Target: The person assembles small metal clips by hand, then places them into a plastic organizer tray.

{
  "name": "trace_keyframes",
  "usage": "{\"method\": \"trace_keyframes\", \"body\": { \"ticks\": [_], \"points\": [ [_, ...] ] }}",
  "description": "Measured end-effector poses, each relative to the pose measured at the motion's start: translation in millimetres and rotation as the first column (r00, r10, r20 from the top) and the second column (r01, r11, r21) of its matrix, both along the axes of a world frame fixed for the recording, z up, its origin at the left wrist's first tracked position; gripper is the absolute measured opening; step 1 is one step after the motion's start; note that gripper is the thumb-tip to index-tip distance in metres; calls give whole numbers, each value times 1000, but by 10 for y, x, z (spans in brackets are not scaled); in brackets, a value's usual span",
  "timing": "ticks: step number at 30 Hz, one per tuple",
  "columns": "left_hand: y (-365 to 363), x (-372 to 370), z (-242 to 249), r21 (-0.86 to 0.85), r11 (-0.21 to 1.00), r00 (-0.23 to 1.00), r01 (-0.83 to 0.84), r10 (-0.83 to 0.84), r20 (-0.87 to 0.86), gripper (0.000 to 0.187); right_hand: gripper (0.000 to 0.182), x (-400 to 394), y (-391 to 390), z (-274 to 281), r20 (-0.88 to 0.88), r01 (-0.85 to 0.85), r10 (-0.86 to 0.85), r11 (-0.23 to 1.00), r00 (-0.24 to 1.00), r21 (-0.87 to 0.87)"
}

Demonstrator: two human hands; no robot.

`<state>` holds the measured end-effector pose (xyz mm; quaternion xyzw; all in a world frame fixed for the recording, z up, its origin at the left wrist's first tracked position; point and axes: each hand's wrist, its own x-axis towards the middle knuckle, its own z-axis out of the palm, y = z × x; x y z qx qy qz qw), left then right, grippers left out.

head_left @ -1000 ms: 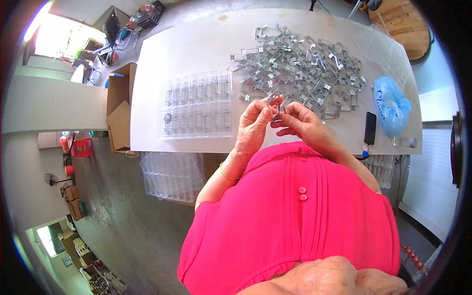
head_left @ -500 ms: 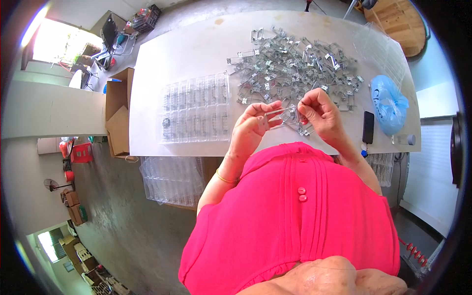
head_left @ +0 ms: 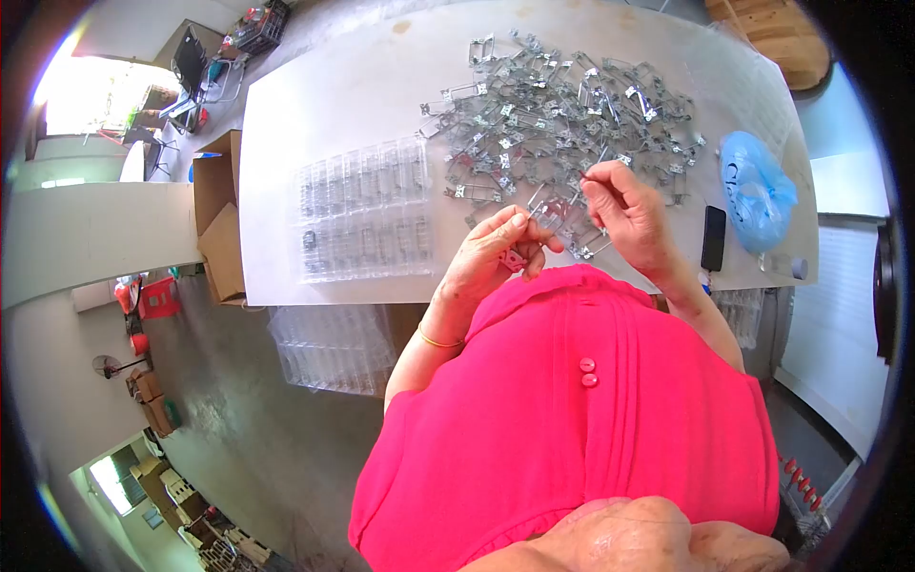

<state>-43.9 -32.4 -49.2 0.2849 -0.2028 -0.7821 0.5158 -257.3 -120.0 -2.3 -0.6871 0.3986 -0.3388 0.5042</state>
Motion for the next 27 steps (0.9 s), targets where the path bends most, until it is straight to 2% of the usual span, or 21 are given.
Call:
{"method": "trace_keyframes", "body": {
  "ticks": [1,3,7,10,15,25,27],
  "points": [
    [-35,-8,-21,6,1000,1000,0,0,4,29,6,-19,-24,33,4,0,0,1000,1000,6],
    [-111,-32,-63,1,1000,998,-22,22,-50,28,6,-63,-63,62,-141,-16,12,999,990,-28],
    [-259,-72,-110,20,1000,1000,-12,12,-20,26,8,-51,-131,65,-165,-12,8,1000,986,-18],
    [-332,-101,-83,-2,1000,998,18,-18,56,25,8,-58,-199,43,-193,-3,10,999,981,40],
    [-388,-145,-73,33,999,973,2,-10,229,22,10,-81,-289,62,-247,-33,36,999,968,19],
    [-331,-116,13,5,1000,941,15,-16,337,25,10,-46,-250,93,-250,-77,88,996,964,54],
    [-291,-77,-11,-51,996,895,74,-44,443,24,13,-36,-203,39,-196,-72,93,991,976,110]
  ]
}}
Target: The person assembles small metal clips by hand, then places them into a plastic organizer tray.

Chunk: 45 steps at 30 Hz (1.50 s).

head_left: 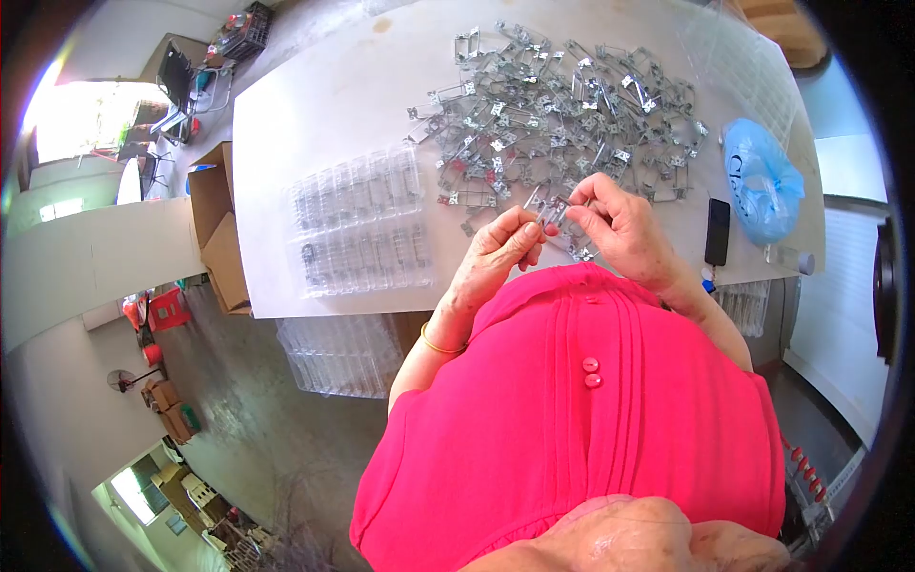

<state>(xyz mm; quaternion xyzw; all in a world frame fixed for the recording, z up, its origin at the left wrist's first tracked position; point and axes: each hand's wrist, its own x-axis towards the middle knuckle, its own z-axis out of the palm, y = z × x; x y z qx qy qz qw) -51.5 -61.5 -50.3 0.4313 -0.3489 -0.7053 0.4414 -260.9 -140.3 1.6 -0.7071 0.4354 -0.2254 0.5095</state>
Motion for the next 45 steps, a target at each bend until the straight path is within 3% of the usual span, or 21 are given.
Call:
{"method": "trace_keyframes", "body": {
  "ticks": [3,4,8,11,13,16,18,19,21,26,28,29,32,33,34,35,36,38,40,42,45],
  "points": [
    [78,-9,51,-66,996,990,53,-44,135,25,18,11,48,61,15,-30,28,991,999,132],
    [107,-21,94,-71,996,990,51,-41,136,25,18,19,68,81,16,-33,31,991,999,127],
    [207,-11,197,-2,997,994,83,-83,71,20,19,17,108,51,199,-94,11,905,980,416],
    [306,-9,182,-71,995,976,77,-60,209,17,18,26,187,54,247,-139,13,855,969,500],
    [386,-11,109,-336,936,926,109,27,378,15,18,54,248,68,244,-143,16,847,970,512],
    [472,5,181,-429,884,849,184,77,523,9,17,80,353,76,142,-118,62,895,988,431],
    [547,1,215,-427,882,826,199,83,558,8,17,122,458,91,27,-82,78,980,997,183],
    [588,7,228,-419,882,802,216,84,592,7,17,132,487,100,28,-87,84,980,996,180],
    [646,39,236,-411,883,801,228,69,594,6,16,151,540,117,-212,-137,74,945,974,-298],
    [752,121,316,-310,913,783,265,-16,622,6,16,236,673,164,-246,-112,28,936,969,-333],
    [763,165,265,-494,760,774,422,-19,632,7,16,244,671,153,-235,-92,8,933,972,-348],
    [797,159,213,-494,760,776,423,-21,631,7,18,232,616,140,-201,-33,-45,929,979,-368],
    [839,180,157,-446,821,848,357,-84,523,11,21,192,527,120,-123,67,-124,918,985,-391],
    [832,254,198,-244,958,958,150,-80,275,15,21,195,531,127,19,131,-131,958,991,-255],
    [819,286,245,32,999,1000,-9,9,22,18,21,191,535,145,157,172,-155,979,975,-107],
    [805,274,264,57,991,985,-120,126,-114,25,20,170,566,264,76,133,-138,989,988,62],
    [791,286,231,55,991,985,-119,125,-115,25,20,172,605,256,75,134,-138,989,988,60],
    [747,327,139,26,994,923,-111,112,-368,28,18,190,665,221,44,45,-59,965,997,259],
    [720,320,124,19,995,920,-99,98,-380,30,17,220,703,183,25,31,-39,964,999,265],
    [706,306,153,55,991,929,-125,136,-344,30,14,239,725,54,122,-17,-1,989,992,145],
    [676,325,100,16,992,933,-123,121,-338,29,8,274,722,53,93,2,-6,999,996,53]
  ]
}}
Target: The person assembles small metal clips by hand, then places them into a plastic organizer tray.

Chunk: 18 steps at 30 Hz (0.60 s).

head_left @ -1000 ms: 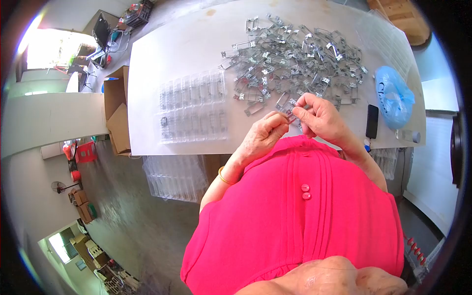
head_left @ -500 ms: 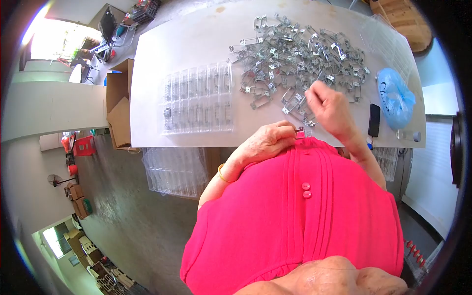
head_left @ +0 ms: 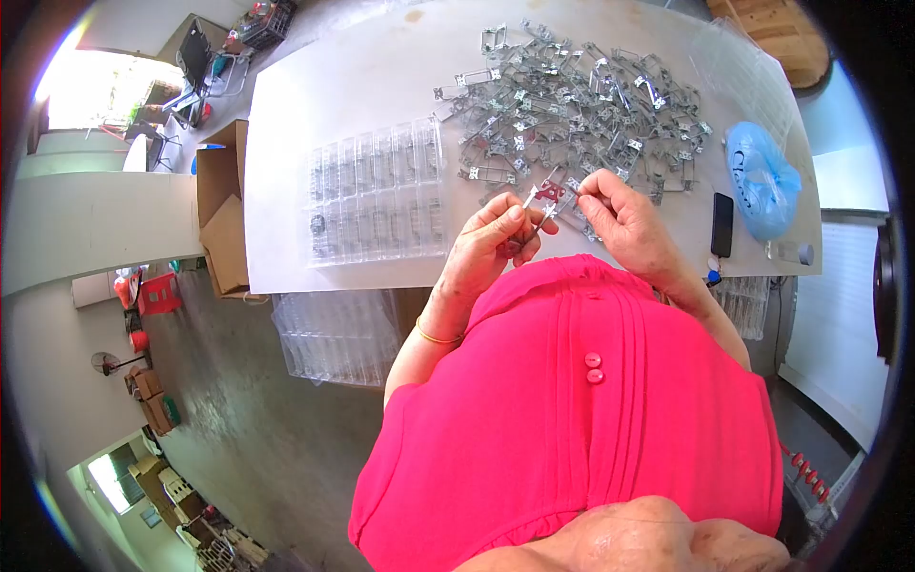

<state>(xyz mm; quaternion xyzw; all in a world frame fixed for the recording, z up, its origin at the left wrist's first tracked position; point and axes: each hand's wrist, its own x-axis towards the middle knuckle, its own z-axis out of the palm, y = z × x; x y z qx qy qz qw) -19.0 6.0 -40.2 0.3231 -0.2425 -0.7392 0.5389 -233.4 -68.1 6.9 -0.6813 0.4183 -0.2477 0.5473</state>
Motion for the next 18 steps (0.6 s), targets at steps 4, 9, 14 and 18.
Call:
{"method": "trace_keyframes", "body": {
  "ticks": [4,9,14,18],
  "points": [
    [-38,-47,39,20,1000,999,-18,17,37,29,4,12,-66,57,-38,-41,41,999,998,-2],
    [-107,-76,25,11,1000,989,-17,15,147,26,5,-22,-203,40,-117,-83,81,996,990,-15],
    [-209,-169,87,-54,996,912,67,-40,408,22,10,-57,-345,-2,-77,-79,92,985,993,154],
    [-286,-166,61,-34,992,901,118,-93,424,18,19,-129,-481,-129,184,-140,59,873,981,467]
  ]
}}
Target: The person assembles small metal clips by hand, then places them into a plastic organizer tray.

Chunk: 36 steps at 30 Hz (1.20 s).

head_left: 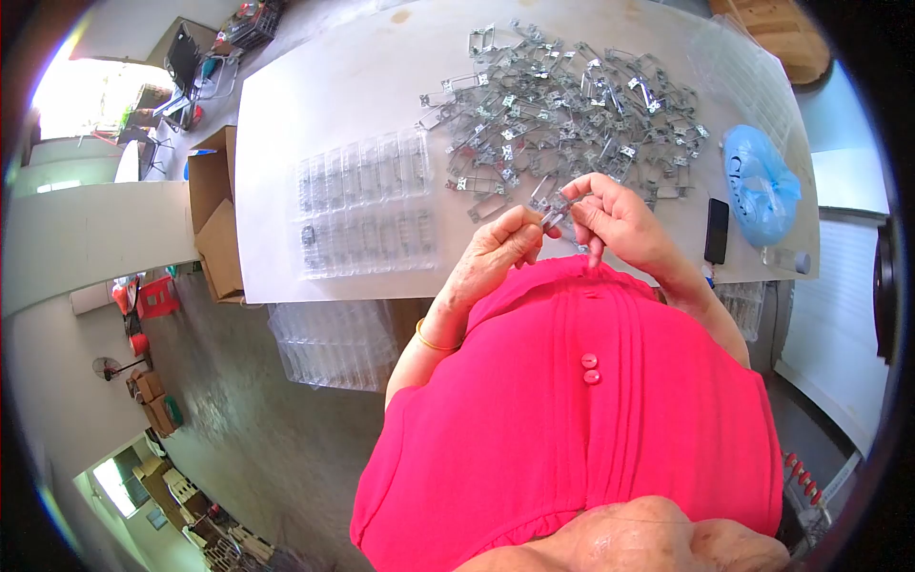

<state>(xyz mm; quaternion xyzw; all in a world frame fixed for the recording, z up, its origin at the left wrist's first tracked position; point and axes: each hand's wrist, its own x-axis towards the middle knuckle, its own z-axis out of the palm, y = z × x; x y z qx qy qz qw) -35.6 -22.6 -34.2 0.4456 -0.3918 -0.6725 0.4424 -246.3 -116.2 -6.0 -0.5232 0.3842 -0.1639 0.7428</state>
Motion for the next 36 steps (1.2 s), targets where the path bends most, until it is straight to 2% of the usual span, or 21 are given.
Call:
{"method": "trace_keyframes", "body": {
  "ticks": [1,3,5,7,10,12,13,15,16,17,18,19,20,22,23,25,28,31,33,35,36],
  "points": [
    [-23,8,-8,26,1000,1000,10,-10,-15,18,19,-21,-29,15,-1,3,-3,1000,1000,-2],
    [-47,-18,-5,19,1000,1000,12,-12,9,17,21,-45,-73,75,58,-21,8,977,998,213],
    [-40,-30,18,20,1000,999,11,-12,38,16,22,-78,-118,83,56,-28,15,969,998,245],
    [-34,-53,66,-71,997,987,43,-31,155,18,23,-92,-132,100,51,-32,19,962,999,271],
    [3,-64,3,-115,988,960,100,-66,272,17,23,-109,-140,21,-42,-23,36,964,998,265],
    [34,-66,13,-131,985,961,111,-72,268,18,26,-158,-157,-262,-12,-123,123,992,992,-26],
    [55,-59,22,-143,982,961,124,-83,262,18,26,-137,-157,-226,-10,-126,126,992,992,-29],
    [93,-57,98,-130,981,963,143,-108,246,18,22,-108,-159,-121,-128,-129,119,989,985,-70],
    [110,-58,134,-116,980,964,164,-135,227,18,22,-95,-152,-127,-128,-131,121,989,984,-73],
    [128,-55,154,-120,980,965,161,-131,228,18,21,-78,-144,-140,-87,-52,47,997,995,-62],
    [149,-51,172,-73,982,969,175,-159,189,18,21,-63,-134,-142,-47,25,-27,999,999,-47],
    [168,-39,182,-28,981,972,190,-184,148,19,21,-51,-123,-126,-46,19,-21,998,999,-52],
    [183,-13,143,-33,982,973,184,-177,151,19,21,-45,-112,-98,8,122,-122,991,992,-55],
    [203,38,32,92,995,990,22,-8,-141,19,20,-5,-64,9,89,264,-256,960,963,-92],
    [223,44,22,90,996,990,15,-2,-142,19,20,16,-23,62,90,257,-249,962,964,-94],
    [247,44,33,165,980,890,-106,168,-424,20,14,46,77,132,178,288,-261,946,949,-150],
    [263,57,16,177,979,866,-105,177,-467,21,7,148,264,176,229,303,-251,923,941,-236],
    [290,67,-4,165,981,859,-101,170,-482,25,6,220,360,57,266,305,-218,887,939,-348],
    [303,82,-24,150,984,859,-96,158,-487,29,8,237,423,11,277,311,-221,885,935,-346],
    [315,100,-34,117,987,843,-114,158,-514,21,8,231,470,-1,109,219,-194,743,975,-632],
    [324,103,-16,116,987,844,-112,157,-514,21,8,234,485,25,110,220,-196,743,974,-632]
  ]
}}
